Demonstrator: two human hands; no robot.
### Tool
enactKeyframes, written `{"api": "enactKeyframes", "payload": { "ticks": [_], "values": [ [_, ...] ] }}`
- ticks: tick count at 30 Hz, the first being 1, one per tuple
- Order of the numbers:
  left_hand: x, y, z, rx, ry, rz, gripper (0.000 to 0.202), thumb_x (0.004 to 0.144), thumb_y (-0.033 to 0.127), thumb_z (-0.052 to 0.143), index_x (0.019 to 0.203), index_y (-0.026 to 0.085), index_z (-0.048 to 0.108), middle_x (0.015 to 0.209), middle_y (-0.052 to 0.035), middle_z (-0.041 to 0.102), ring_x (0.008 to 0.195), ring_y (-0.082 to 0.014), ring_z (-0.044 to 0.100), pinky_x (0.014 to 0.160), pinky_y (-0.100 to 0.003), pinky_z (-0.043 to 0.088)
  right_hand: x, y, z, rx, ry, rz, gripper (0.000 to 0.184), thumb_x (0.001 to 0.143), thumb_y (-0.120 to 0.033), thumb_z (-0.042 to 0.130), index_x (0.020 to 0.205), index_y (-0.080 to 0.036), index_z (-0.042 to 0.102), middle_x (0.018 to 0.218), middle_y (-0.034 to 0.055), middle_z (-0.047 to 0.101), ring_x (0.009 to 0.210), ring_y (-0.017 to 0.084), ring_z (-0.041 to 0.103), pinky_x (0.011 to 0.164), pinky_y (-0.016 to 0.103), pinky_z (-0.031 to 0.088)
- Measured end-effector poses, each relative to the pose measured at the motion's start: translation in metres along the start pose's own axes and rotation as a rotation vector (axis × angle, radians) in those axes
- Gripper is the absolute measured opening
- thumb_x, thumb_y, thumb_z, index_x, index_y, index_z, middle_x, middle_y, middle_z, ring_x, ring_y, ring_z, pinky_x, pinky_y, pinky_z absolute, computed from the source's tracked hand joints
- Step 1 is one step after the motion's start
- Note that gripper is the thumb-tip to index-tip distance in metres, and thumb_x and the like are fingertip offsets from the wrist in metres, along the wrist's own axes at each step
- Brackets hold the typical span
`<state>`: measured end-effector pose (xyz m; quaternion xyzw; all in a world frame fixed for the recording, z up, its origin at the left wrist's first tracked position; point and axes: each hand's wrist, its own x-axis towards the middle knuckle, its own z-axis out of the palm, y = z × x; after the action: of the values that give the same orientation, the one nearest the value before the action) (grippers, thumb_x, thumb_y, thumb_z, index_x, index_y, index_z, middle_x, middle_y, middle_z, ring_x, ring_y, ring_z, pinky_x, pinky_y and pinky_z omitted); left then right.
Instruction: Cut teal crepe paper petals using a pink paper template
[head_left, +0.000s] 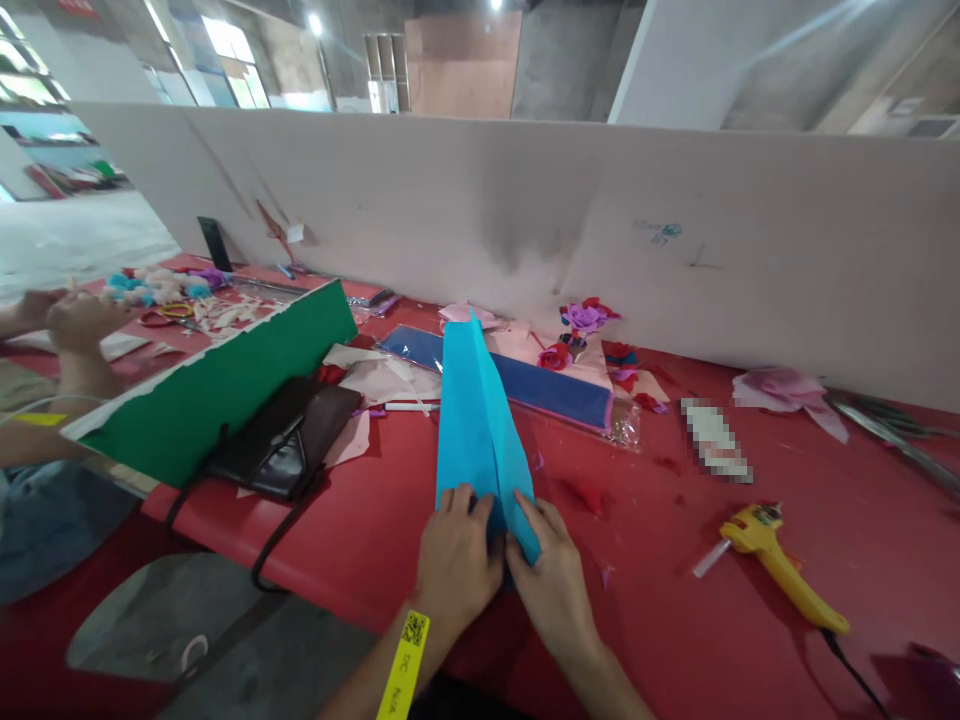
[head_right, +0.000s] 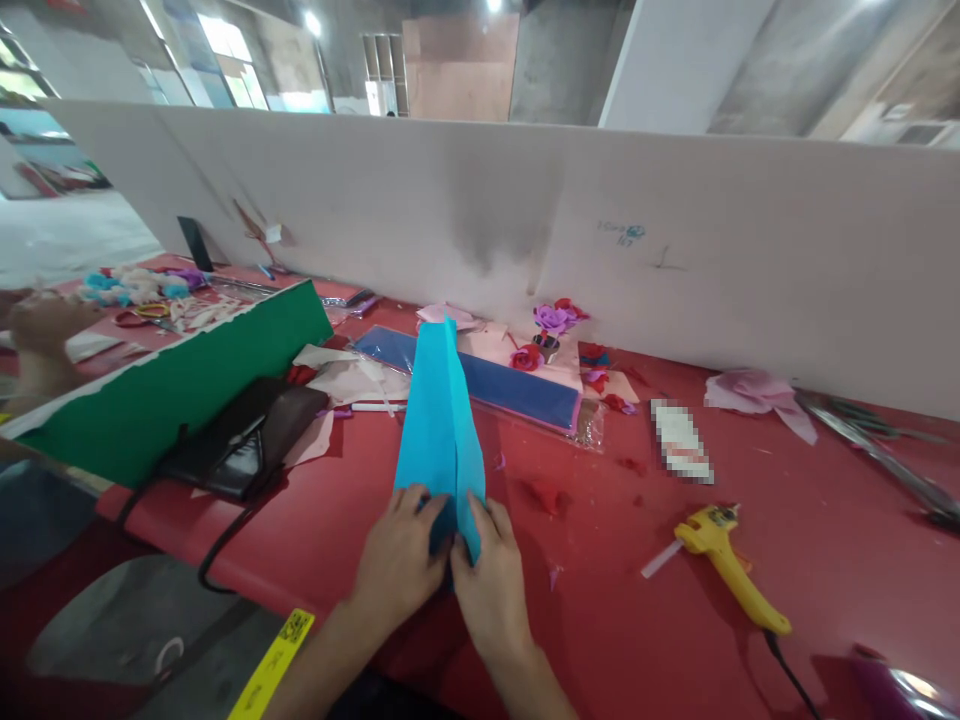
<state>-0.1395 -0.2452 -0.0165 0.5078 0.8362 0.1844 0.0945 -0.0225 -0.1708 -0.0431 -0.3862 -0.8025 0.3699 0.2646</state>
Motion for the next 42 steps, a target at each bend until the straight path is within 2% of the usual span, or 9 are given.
{"api": "enactKeyframes", "payload": {
  "ticks": [2, 5, 11, 13, 18, 25, 28, 36, 42],
  "values": [
    [0.003, 0.015, 0.0, 0.048, -0.097, 0.014, 0.034, 0.085, 0.024, 0.051, 0.116, 0.023, 0.062, 0.11, -0.0122, 0.058, 0.1, -0.0277, 0.055, 0.078, -0.036, 0.047, -0.001, 0.003, 0.0, 0.012, 0.003, 0.013, 0.05, 0.082, -0.012, 0.043, 0.129, -0.016, 0.061, 0.126, 0.0131, 0.059, 0.115, 0.026, 0.059, 0.101, 0.043, 0.049],
    [0.01, 0.023, 0.001, 0.102, -0.142, 0.044, 0.032, 0.086, 0.022, 0.048, 0.115, 0.025, 0.062, 0.108, -0.0118, 0.059, 0.095, -0.0272, 0.058, 0.07, -0.034, 0.046, 0.0, 0.007, -0.003, 0.038, 0.013, 0.049, 0.055, 0.079, -0.008, 0.043, 0.131, -0.017, 0.06, 0.129, 0.0113, 0.058, 0.118, 0.024, 0.058, 0.104, 0.042, 0.047],
    [0.019, 0.011, 0.005, 0.009, -0.096, -0.028, 0.026, 0.08, 0.009, 0.045, 0.099, 0.017, 0.061, 0.093, -0.0097, 0.064, 0.082, -0.0225, 0.063, 0.068, -0.031, 0.044, 0.0, 0.011, -0.003, 0.055, 0.035, 0.065, 0.055, 0.08, -0.012, 0.044, 0.134, -0.015, 0.056, 0.128, 0.0127, 0.058, 0.117, 0.025, 0.058, 0.102, 0.043, 0.048],
    [0.018, 0.0, 0.006, -0.173, -0.022, -0.054, 0.021, 0.082, 0.009, 0.044, 0.094, 0.018, 0.06, 0.09, -0.0072, 0.065, 0.078, -0.0196, 0.063, 0.068, -0.029, 0.044, -0.001, 0.012, -0.003, 0.048, 0.044, 0.07, 0.053, 0.083, -0.015, 0.045, 0.135, -0.015, 0.056, 0.128, 0.013, 0.058, 0.116, 0.026, 0.058, 0.1, 0.044, 0.049],
    [0.001, -0.038, 0.006, -0.65, 0.24, -0.187, 0.022, 0.089, 0.032, 0.046, 0.098, 0.02, 0.061, 0.096, -0.0056, 0.066, 0.085, -0.0188, 0.062, 0.075, -0.03, 0.047, -0.002, 0.013, -0.004, 0.064, 0.045, 0.069, 0.051, 0.086, -0.021, 0.046, 0.136, -0.016, 0.054, 0.129, 0.0139, 0.057, 0.114, 0.027, 0.06, 0.095, 0.043, 0.052],
    [-0.022, -0.07, -0.001, -0.637, 0.503, -0.355, 0.03, 0.088, 0.04, 0.048, 0.104, 0.02, 0.064, 0.11, -0.0079, 0.065, 0.099, -0.0223, 0.059, 0.085, -0.034, 0.048, -0.004, 0.011, -0.008, 0.121, 0.085, 0.098, 0.049, 0.085, -0.022, 0.052, 0.134, -0.023, 0.058, 0.125, 0.0111, 0.06, 0.102, 0.025, 0.065, 0.081, 0.037, 0.058],
    [-0.028, -0.079, -0.007, -0.585, 0.556, -0.404, 0.033, 0.087, 0.042, 0.048, 0.104, 0.02, 0.066, 0.109, -0.0086, 0.065, 0.096, -0.0228, 0.06, 0.081, -0.034, 0.049, -0.003, 0.012, -0.009, 0.149, 0.102, 0.103, 0.05, 0.084, -0.023, 0.053, 0.133, -0.024, 0.058, 0.123, 0.0109, 0.061, 0.096, 0.024, 0.066, 0.074, 0.035, 0.058],
    [-0.042, -0.102, -0.012, -0.516, 0.459, -0.487, 0.045, 0.081, 0.051, 0.052, 0.108, 0.019, 0.068, 0.104, -0.0092, 0.068, 0.082, -0.0225, 0.062, 0.069, -0.033, 0.051, -0.002, 0.009, -0.015, 0.192, 0.015, 0.215, 0.055, 0.085, -0.03, 0.05, 0.139, -0.018, 0.053, 0.13, 0.0152, 0.055, 0.094, 0.026, 0.065, 0.064, 0.033, 0.056],
    [-0.039, -0.09, -0.004, -0.523, 0.342, -0.391, 0.044, 0.081, 0.051, 0.057, 0.111, 0.02, 0.068, 0.11, -0.0093, 0.064, 0.087, -0.0223, 0.064, 0.07, -0.032, 0.053, 0.003, 0.015, -0.037, 0.157, 0.028, 0.218, 0.056, 0.086, -0.031, 0.05, 0.141, -0.022, 0.051, 0.136, 0.0138, 0.053, 0.088, 0.024, 0.066, 0.056, 0.029, 0.052]
  ]
}}
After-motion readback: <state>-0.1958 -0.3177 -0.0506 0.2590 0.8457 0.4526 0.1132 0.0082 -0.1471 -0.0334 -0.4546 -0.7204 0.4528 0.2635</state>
